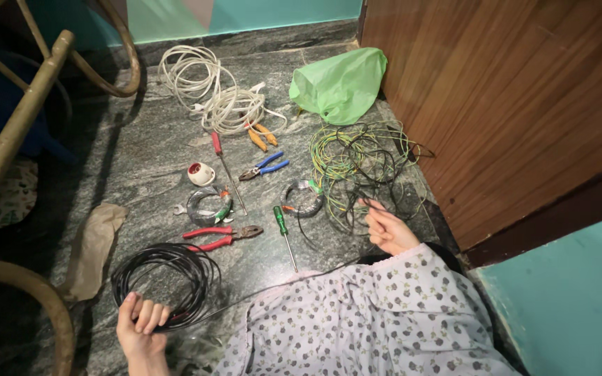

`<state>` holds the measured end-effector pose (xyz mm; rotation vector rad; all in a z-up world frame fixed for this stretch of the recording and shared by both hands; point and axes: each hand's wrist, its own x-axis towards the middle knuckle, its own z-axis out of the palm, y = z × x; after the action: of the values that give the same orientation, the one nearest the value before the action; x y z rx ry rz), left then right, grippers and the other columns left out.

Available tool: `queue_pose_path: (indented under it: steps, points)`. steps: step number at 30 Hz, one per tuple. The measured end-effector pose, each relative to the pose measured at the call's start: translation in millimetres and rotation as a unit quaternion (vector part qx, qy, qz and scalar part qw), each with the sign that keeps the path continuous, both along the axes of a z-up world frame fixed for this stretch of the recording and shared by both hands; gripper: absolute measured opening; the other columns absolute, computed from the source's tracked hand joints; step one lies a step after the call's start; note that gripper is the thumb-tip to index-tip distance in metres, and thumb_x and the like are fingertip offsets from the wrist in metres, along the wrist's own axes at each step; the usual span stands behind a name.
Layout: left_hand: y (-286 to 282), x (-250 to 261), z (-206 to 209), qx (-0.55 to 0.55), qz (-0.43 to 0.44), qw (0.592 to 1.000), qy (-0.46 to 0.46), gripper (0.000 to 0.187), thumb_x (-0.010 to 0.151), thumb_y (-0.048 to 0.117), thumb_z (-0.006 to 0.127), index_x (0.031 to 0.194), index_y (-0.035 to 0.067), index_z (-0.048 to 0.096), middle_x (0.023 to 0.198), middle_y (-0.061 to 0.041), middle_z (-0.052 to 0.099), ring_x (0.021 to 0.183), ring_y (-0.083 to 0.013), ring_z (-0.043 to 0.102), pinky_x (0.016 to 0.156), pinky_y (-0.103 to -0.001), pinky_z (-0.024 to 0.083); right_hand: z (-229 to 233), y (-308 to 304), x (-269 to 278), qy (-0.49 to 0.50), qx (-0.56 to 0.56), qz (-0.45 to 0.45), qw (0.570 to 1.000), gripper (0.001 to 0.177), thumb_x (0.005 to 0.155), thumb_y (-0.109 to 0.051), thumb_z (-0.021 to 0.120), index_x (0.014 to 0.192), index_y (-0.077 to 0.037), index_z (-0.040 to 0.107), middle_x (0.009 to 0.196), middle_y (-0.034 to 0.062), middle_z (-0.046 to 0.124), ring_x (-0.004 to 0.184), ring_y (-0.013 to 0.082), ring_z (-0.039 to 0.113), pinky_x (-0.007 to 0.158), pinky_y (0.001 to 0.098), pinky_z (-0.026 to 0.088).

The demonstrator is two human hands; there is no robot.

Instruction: The person coils several wires by hand and uses pliers to manipulate them while organizing various tools on the floor.

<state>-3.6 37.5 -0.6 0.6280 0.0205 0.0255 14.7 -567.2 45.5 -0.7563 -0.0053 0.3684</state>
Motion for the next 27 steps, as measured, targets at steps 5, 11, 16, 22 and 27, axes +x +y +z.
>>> queue_pose_path:
  steps: [5, 11, 16, 22, 27]
  points:
    - [0, 2, 3, 0.013, 0.012, 1.000, -0.008, 0.047, 0.114, 0.027, 0.044, 0.068, 0.023, 0.035, 0.047, 0.011, 0.027, 0.038, -0.0050, 0.020, 0.049, -0.026, 0.029, 21, 24, -9, -0.061, -0.149, -0.021, 0.987, 0.048, 0.107, -0.016, 0.040, 0.152, -0.031, 0.041, 0.066, -0.0018, 0.035, 0.050, 0.0054, 0.030, 0.051, 0.0215, 0.030]
    - [-3, 0, 7, 0.012, 0.020, 1.000, -0.006, 0.047, 0.114, 0.027, 0.043, 0.068, 0.023, 0.036, 0.047, 0.011, 0.026, 0.038, -0.0048, 0.020, 0.050, -0.025, 0.029, -33, 9, 0, -0.141, -0.040, -0.121, 0.982, 0.039, 0.111, -0.017, 0.042, 0.149, -0.021, 0.039, 0.077, -0.0025, 0.042, 0.065, 0.0108, 0.042, 0.066, 0.0283, 0.042]
    - [-10, 6, 0, -0.008, -0.011, 1.000, -0.018, 0.048, 0.113, 0.027, 0.044, 0.066, 0.023, 0.036, 0.046, 0.011, 0.026, 0.038, -0.0051, 0.021, 0.048, -0.026, 0.030, -99, 20, 30, 0.076, -0.492, -0.130, 0.857, 0.027, 0.105, -0.030, 0.054, 0.122, -0.009, 0.056, 0.080, 0.0038, 0.059, 0.072, 0.0167, 0.058, 0.072, 0.0358, 0.051]
    - [-12, 3, 2, -0.002, -0.008, 1.000, -0.002, 0.047, 0.112, 0.027, 0.043, 0.066, 0.023, 0.035, 0.046, 0.011, 0.026, 0.037, -0.0046, 0.020, 0.048, -0.026, 0.030, -108, 39, 4, 0.027, -0.776, 0.005, 0.630, 0.032, 0.087, -0.041, 0.072, 0.088, -0.010, 0.081, 0.083, 0.0142, 0.077, 0.082, 0.0290, 0.074, 0.080, 0.0414, 0.056]
    - [-10, 3, 6, -0.008, -0.003, 1.000, -0.018, 0.047, 0.113, 0.027, 0.043, 0.067, 0.023, 0.035, 0.046, 0.011, 0.026, 0.037, -0.0044, 0.020, 0.048, -0.026, 0.030, -39, 66, -5, 0.005, -0.795, -0.115, 0.596, 0.029, 0.089, -0.041, 0.069, 0.090, -0.013, 0.079, 0.079, 0.0109, 0.079, 0.079, 0.0298, 0.076, 0.076, 0.0439, 0.058]
